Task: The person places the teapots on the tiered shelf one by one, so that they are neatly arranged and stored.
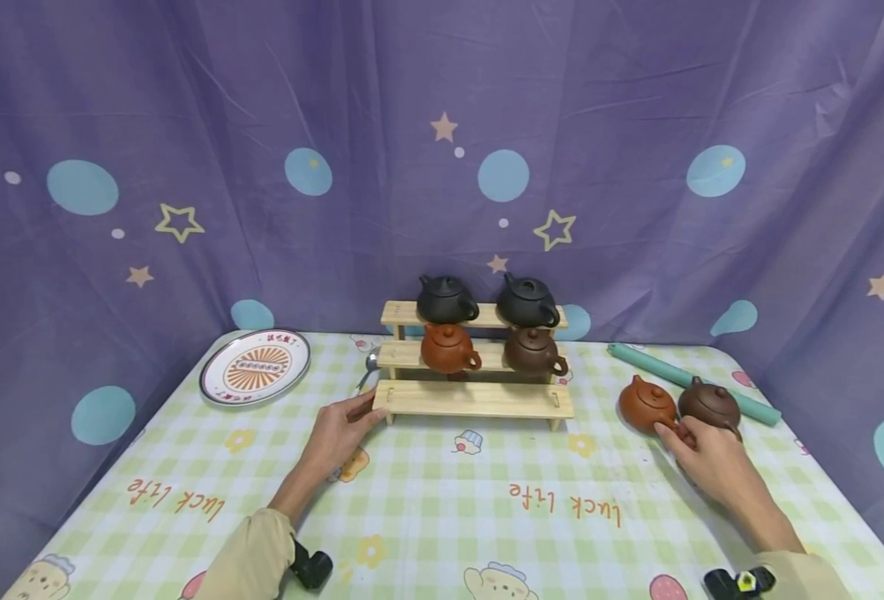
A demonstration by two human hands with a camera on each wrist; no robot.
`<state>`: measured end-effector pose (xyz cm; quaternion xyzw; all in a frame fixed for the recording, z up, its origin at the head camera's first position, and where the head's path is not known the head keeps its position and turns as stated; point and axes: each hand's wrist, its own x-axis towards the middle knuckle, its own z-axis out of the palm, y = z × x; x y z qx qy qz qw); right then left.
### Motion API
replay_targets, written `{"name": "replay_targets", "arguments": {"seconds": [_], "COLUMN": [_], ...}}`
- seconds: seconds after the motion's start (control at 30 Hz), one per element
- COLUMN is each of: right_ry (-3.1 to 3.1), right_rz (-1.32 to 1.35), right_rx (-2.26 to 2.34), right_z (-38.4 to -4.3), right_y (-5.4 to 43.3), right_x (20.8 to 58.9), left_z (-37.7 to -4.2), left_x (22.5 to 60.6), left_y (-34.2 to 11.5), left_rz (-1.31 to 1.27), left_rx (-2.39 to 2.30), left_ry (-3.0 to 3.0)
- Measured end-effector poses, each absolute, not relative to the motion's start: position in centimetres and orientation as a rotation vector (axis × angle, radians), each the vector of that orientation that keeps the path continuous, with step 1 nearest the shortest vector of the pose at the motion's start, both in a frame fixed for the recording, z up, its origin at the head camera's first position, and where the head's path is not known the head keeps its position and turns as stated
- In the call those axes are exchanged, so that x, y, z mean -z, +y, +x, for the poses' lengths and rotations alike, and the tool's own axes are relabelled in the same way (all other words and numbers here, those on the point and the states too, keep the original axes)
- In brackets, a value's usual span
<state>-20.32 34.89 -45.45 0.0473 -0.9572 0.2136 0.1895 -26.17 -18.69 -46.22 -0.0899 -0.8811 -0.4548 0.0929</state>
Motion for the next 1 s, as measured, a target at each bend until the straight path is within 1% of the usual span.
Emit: {"name": "replay_targets", "arguments": {"seconds": [0.6,1.0], "right_ry": [-2.593,-2.509], "right_rz": [0.293,0.299], "right_rx": [-0.516,-0.502], "right_z": [-21.04,-20.99], "right_y": [35.15,35.47], "right_x": [45.84,46.27], "left_z": [-26.07,-26.21], "left_x": [46.36,46.36], "left_y": [-18.61,-18.69], "left_rz": [-0.277,-0.262], "left_rx": [1.348,1.353], "left_ry": [-2.614,-2.622]}}
